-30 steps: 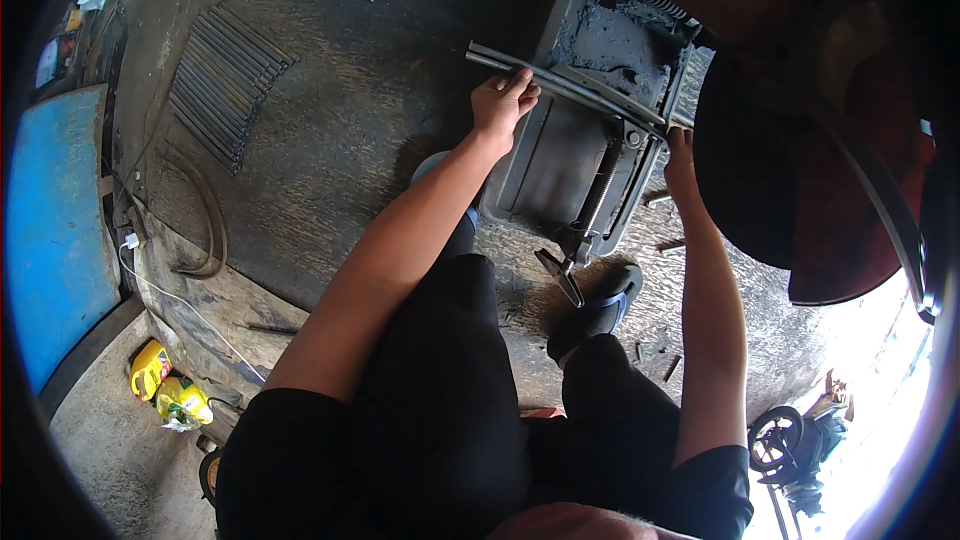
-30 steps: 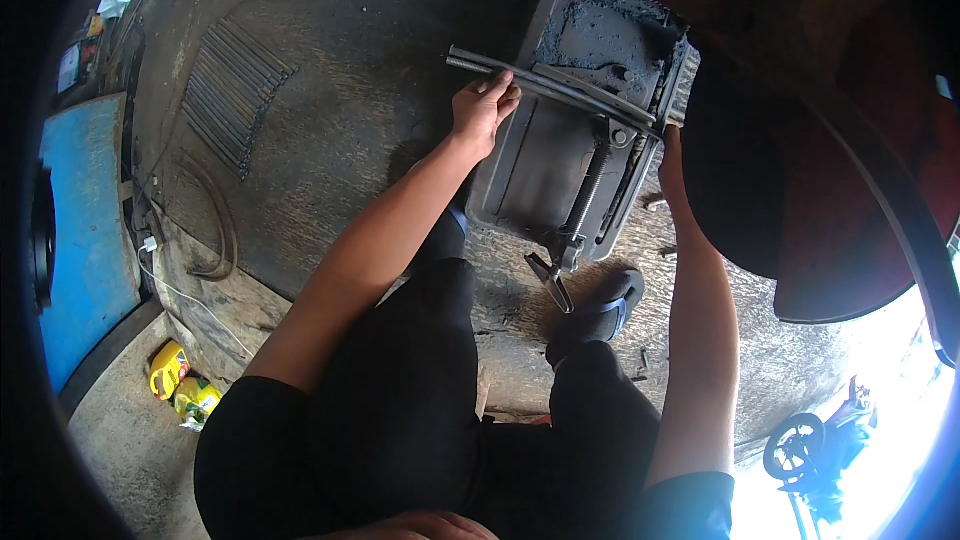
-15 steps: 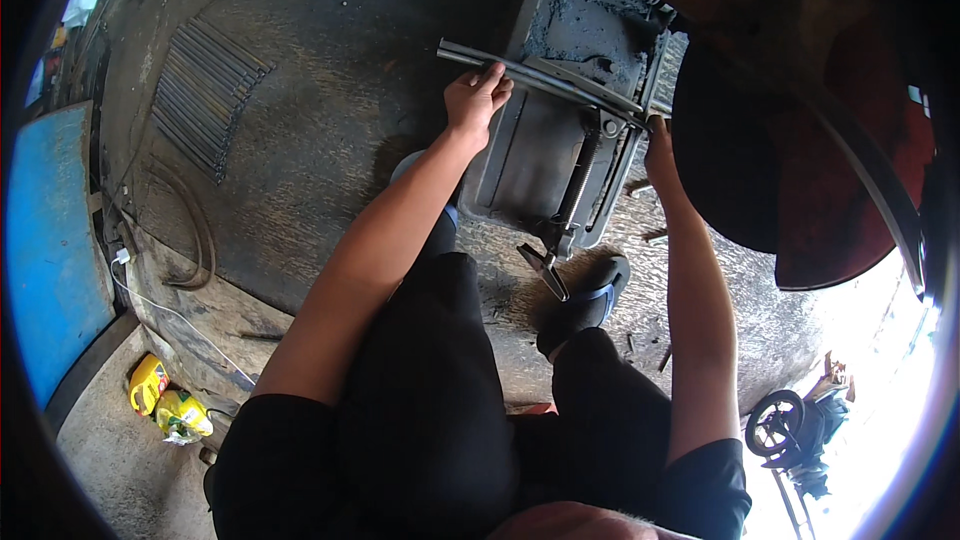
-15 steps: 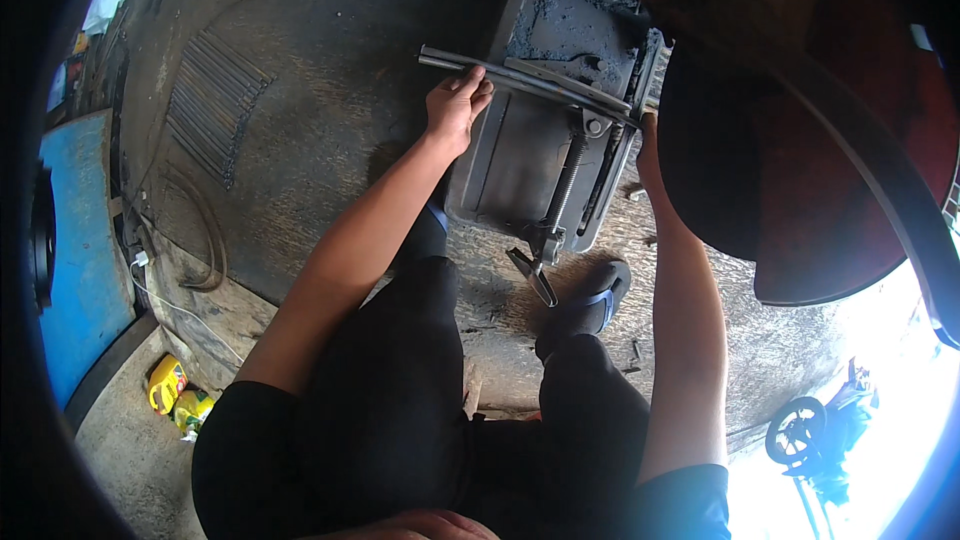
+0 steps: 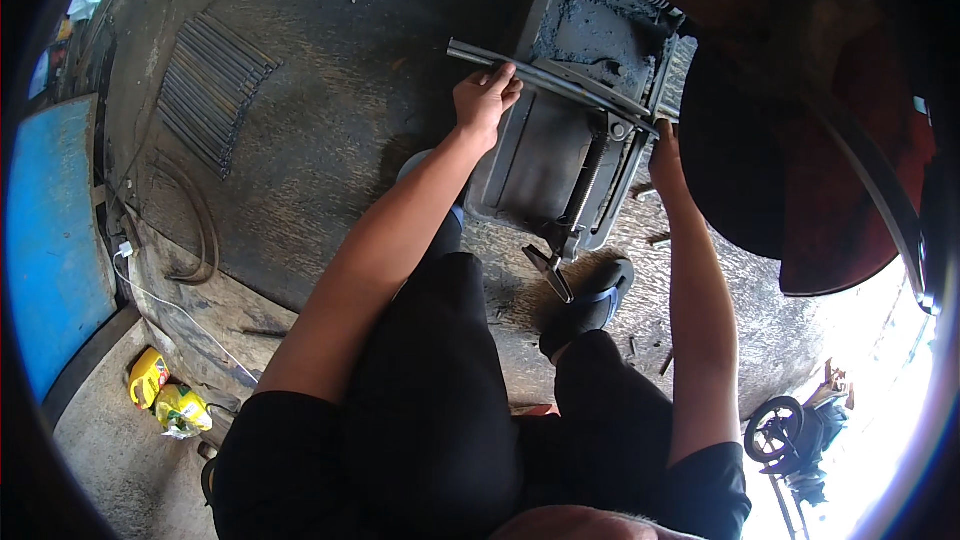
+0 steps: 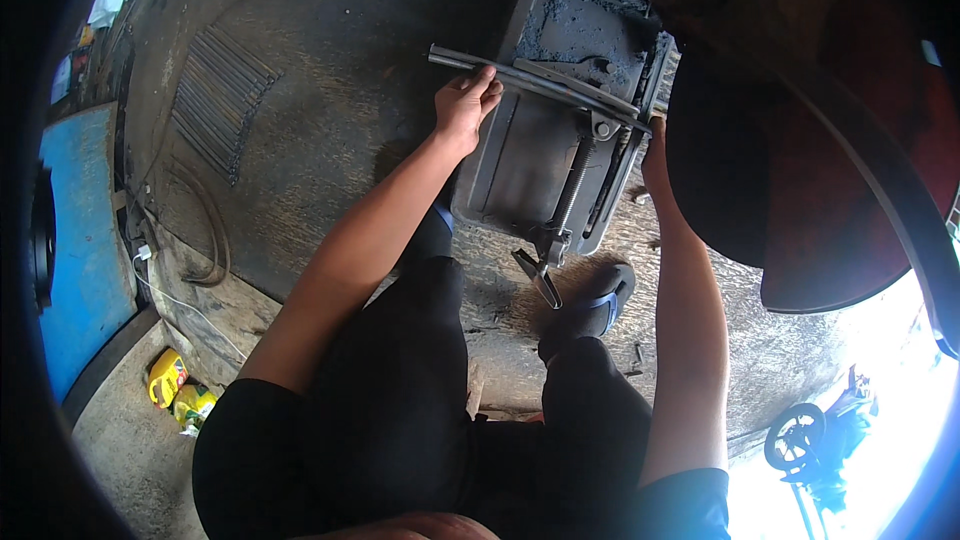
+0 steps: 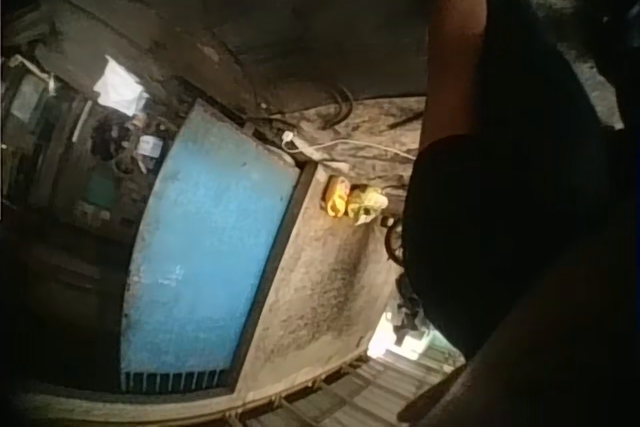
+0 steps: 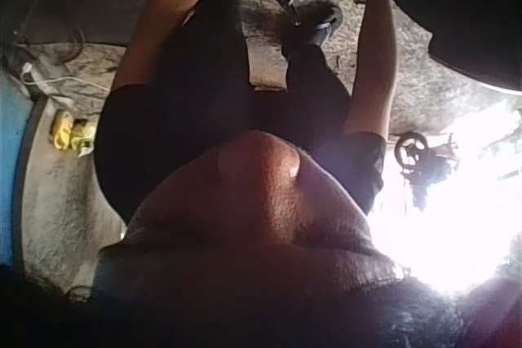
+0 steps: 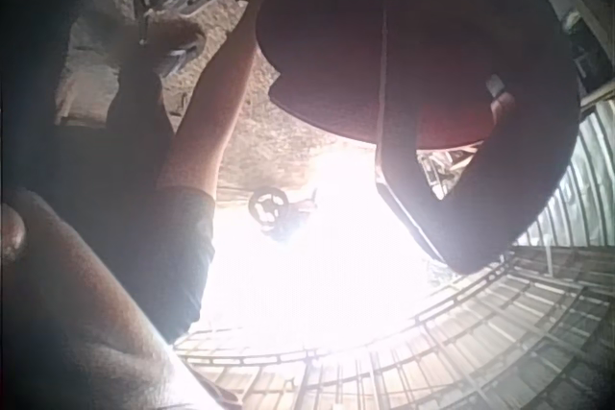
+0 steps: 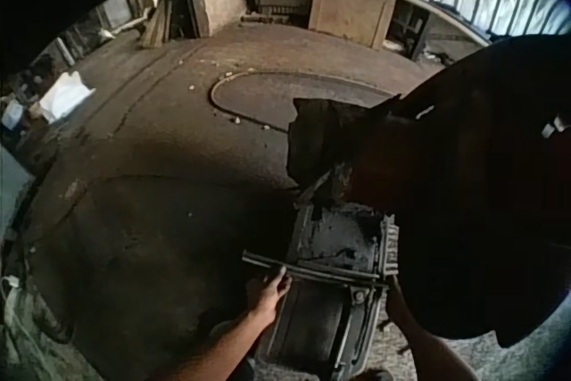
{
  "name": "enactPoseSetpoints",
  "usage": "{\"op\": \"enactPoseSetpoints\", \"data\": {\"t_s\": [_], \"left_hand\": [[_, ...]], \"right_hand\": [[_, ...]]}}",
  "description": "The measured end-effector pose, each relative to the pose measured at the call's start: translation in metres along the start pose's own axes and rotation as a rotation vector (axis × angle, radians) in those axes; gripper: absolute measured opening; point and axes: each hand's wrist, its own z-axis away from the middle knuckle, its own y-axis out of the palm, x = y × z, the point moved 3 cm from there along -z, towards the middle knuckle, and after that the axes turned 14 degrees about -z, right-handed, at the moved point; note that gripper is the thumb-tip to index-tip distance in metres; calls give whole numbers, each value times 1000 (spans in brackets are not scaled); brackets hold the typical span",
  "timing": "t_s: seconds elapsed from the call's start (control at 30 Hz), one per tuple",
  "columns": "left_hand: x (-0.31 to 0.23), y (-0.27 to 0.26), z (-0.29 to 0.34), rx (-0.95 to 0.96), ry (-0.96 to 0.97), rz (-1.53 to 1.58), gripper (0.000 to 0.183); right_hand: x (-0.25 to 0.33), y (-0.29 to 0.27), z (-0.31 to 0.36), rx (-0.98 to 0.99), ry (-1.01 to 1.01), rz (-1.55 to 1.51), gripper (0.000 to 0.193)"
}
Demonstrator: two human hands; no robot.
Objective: Cutting metal rods using a circular chop saw.
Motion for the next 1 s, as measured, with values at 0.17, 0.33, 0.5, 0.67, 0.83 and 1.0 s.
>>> {"op": "enactPoseSetpoints", "data": {"t_s": [0.17, 0.33, 0.5, 0.67, 0.83, 1.0], "left_hand": [[0, 4, 1, 3, -2, 4, 15], [0, 0, -1, -17, -11, 4, 15], [2, 1, -3, 26, -22, -26, 16], [9, 17, -2, 60, -29, 3, 17], [5, -2, -4, -4, -27, -32, 16], [1, -6, -4, -8, 17, -9, 14]], "right_hand": [[-12, 10, 4, -49, 77, -114, 41], [8, 6, 2, 8, 91, -219, 47], [-1, 11, 3, -73, 113, -310, 49], [-28, 7, 15, -247, -48, -42, 34], [55, -75, 0, -179, -87, 187, 29], [60, -224, -38, -494, -115, 322, 29]]}}
